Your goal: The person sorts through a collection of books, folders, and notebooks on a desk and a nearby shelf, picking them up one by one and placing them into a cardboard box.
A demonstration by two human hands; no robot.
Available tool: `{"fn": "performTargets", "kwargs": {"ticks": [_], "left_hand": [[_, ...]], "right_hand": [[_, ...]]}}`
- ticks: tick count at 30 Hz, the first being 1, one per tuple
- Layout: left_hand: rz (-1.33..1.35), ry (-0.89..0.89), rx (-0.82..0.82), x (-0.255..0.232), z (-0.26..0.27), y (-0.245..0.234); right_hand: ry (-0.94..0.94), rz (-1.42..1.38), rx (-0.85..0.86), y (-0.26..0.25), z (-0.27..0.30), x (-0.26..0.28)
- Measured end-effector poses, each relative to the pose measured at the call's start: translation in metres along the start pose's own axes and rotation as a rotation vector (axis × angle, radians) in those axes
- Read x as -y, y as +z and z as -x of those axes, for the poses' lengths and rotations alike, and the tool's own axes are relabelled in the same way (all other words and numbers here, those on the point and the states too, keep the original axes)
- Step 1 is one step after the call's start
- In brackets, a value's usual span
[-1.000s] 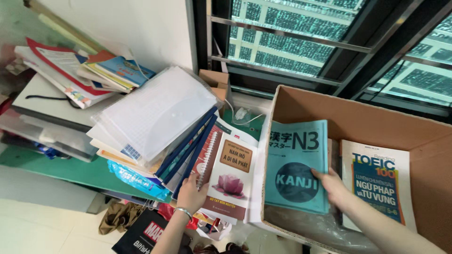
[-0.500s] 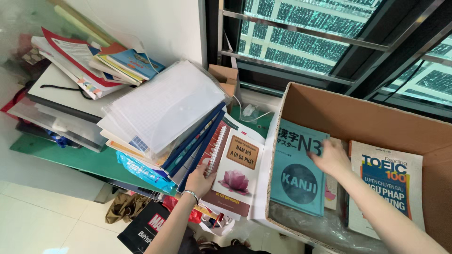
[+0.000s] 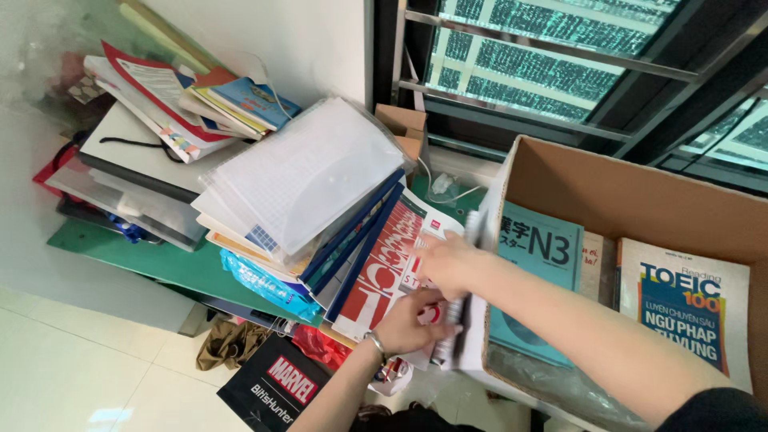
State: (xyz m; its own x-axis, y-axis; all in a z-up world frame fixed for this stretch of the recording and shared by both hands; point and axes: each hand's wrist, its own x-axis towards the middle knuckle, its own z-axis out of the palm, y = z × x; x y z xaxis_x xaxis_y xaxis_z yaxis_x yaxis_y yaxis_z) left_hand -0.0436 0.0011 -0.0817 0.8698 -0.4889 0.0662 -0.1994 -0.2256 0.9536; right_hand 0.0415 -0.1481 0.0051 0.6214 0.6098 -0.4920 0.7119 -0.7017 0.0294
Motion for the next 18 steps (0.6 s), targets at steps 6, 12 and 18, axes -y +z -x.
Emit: {"fn": "performTargets", "kwargs": {"ticks": [6,12,18], "left_hand": [[-0.764,-0.450,-0.546,0.035,-0.003,-0.031],[-0.566,-0.562,-0.415,0.060,-0.010,-0.055],[-0.661,-0.235,-0.403,-0.004,0.005,-0.020]], "right_hand": [[0.204,0.001,0.300,0.008,0.008,-0.011],[0.294,-0.233,0.120,-0.009,0.003,-0.018],[0.469,-0.441,-0.099,0.001,-0.001,-0.019]]}}
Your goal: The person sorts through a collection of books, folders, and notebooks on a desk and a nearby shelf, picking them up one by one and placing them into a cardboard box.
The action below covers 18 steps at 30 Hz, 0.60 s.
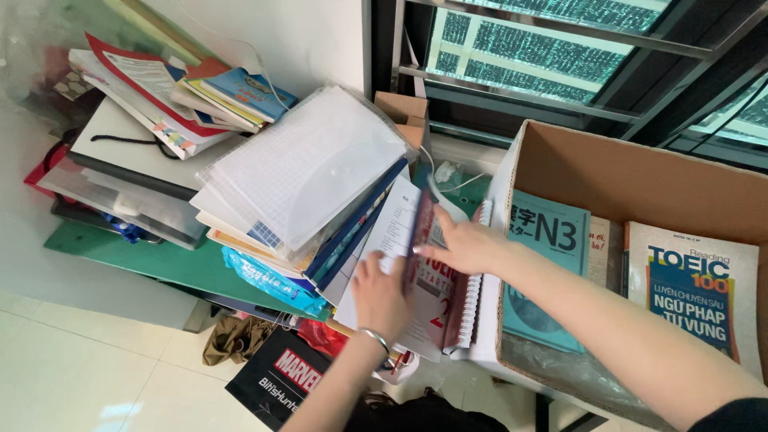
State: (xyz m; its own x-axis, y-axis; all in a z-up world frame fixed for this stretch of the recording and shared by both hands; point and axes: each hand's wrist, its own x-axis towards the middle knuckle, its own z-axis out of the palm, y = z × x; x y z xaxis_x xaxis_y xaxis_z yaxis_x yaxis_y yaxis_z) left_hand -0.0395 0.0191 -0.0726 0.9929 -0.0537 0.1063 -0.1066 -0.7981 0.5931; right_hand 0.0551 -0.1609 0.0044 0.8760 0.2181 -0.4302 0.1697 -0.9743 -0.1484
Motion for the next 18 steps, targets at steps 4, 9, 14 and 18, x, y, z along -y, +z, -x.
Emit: {"fn": "performTargets", "kwargs": {"ticks": [4,9,14,18], "left_hand": [[0.479,0.193,0.223,-0.011,0.028,0.018],[0.222,-0.222,-0.183,0.056,0.004,0.053],[0.051,-0.473,0.132,0.079,-0.012,0.046],[0.231,-0.485,0.344,0.079,-0.032,0.040]], "right_hand": [[0.159,-0.078,-0.135,0.007,-0.017,-0.006],[0.188,0.035,0.083,-0.001,-0.020,-0.003],[0.057,-0.013,-0.060,-0.002,-0.019,-0.011],[0.202,-0.078,0.015,-0.009,-0.008,0.003]]}}
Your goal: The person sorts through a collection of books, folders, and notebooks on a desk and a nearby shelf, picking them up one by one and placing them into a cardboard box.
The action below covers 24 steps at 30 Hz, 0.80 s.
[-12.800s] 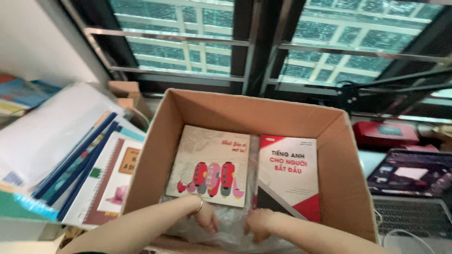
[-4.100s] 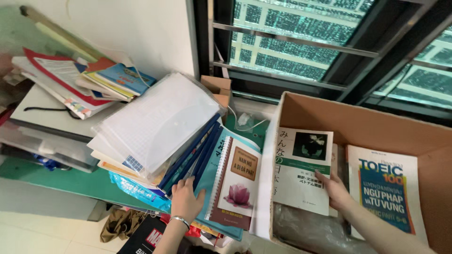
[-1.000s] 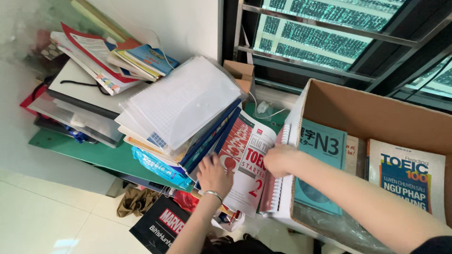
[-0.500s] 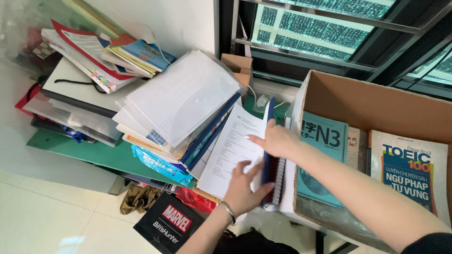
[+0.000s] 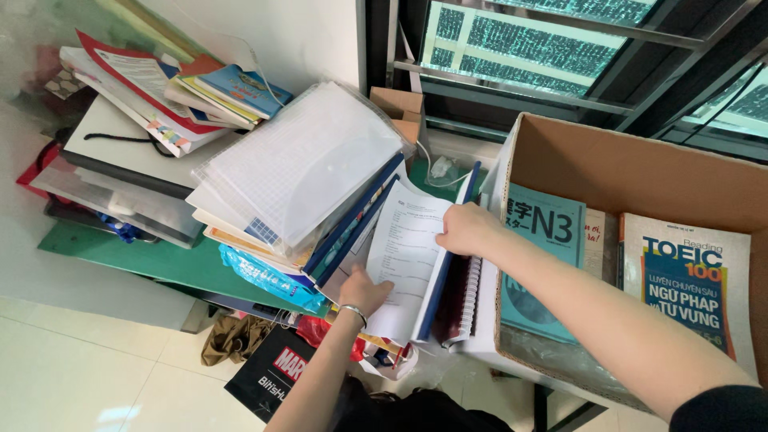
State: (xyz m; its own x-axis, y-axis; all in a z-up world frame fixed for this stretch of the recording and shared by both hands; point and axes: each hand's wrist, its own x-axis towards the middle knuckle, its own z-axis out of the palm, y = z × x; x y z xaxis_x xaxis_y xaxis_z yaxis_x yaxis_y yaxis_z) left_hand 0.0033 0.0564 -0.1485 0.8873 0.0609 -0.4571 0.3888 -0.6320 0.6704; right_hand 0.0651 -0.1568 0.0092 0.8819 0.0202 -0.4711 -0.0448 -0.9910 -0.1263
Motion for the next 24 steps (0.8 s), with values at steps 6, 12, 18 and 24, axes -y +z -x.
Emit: {"fn": "performTargets", "kwargs": {"ticks": [6,12,18,24], "left_hand": [[0.165,0.800,-0.063,-0.049,0.053,-0.002],[-0.140,0.469,-0.397,-0.033,0.030,-0.021],[-0.392,0.179,-0.402,-0.005,0.012,-0.030],[-0.460,0.134,-0.256,-0.009,-0.008,-0.023]], "right_hand": [[0.014,-0.048,-0.113,-0.004,0.000,0.007],[0.082,-0.022,-0.158,0.000,-0.002,0.006],[-0.061,-0.040,-0.214,0.001,0.006,0.002],[-0.038,0.012,-0.160,0.005,-0.002,-0.003]]}}
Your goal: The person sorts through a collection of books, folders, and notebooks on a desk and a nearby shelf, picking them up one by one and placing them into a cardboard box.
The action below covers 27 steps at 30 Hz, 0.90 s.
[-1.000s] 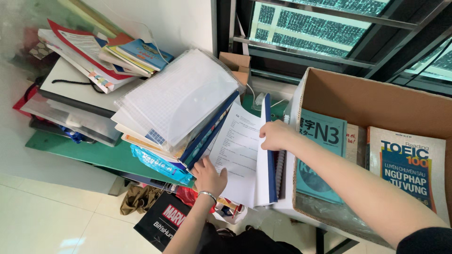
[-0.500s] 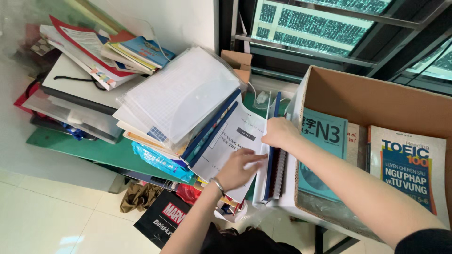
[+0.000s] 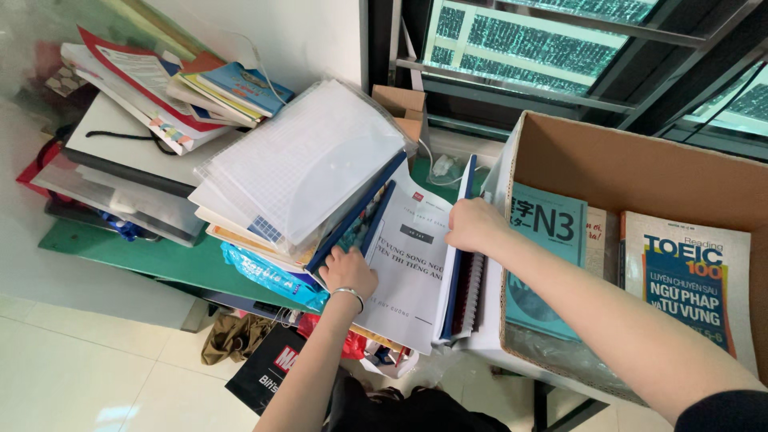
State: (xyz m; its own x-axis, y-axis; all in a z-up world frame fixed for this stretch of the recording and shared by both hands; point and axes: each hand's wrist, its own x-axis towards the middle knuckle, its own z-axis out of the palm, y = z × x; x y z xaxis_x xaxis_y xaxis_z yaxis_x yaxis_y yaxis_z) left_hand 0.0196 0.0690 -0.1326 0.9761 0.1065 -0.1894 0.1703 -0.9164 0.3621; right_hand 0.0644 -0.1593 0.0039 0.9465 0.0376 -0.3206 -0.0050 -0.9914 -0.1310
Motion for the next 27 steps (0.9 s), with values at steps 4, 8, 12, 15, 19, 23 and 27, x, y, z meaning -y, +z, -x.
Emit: {"fn": "performTargets", "kwargs": {"ticks": [4,8,12,15,19,23,27], "left_hand": [[0.085,0.185,-0.283,-0.009,0.028,-0.014],[0.070,0.153,-0.394,-0.019,0.048,-0.044],[0.210,0.106,-0.272,-0.022,0.051,-0.050],[0.231,0.212,-0.233,-0.033,0.060,-0.044],[0.706,0.347,-0.013,-0.056,0.079,-0.026],[0.509,0.331,-0.156,-0.055,0.071,-0.025],[-0.105,0.121,-0.398,-0.017,0.019,-0.030]], "right_hand": [[0.012,-0.088,-0.045,0.001,0.002,-0.001],[0.067,-0.103,-0.035,0.001,0.001,0.001],[0.037,-0.093,-0.048,-0.001,0.004,0.002],[0.130,-0.116,-0.033,-0.006,0.003,0.012],[0.162,-0.144,-0.041,-0.008,0.004,0.022],[0.126,-0.096,-0.109,0.001,0.005,0.016],[0.181,-0.135,-0.090,0.006,0.001,0.011]]}}
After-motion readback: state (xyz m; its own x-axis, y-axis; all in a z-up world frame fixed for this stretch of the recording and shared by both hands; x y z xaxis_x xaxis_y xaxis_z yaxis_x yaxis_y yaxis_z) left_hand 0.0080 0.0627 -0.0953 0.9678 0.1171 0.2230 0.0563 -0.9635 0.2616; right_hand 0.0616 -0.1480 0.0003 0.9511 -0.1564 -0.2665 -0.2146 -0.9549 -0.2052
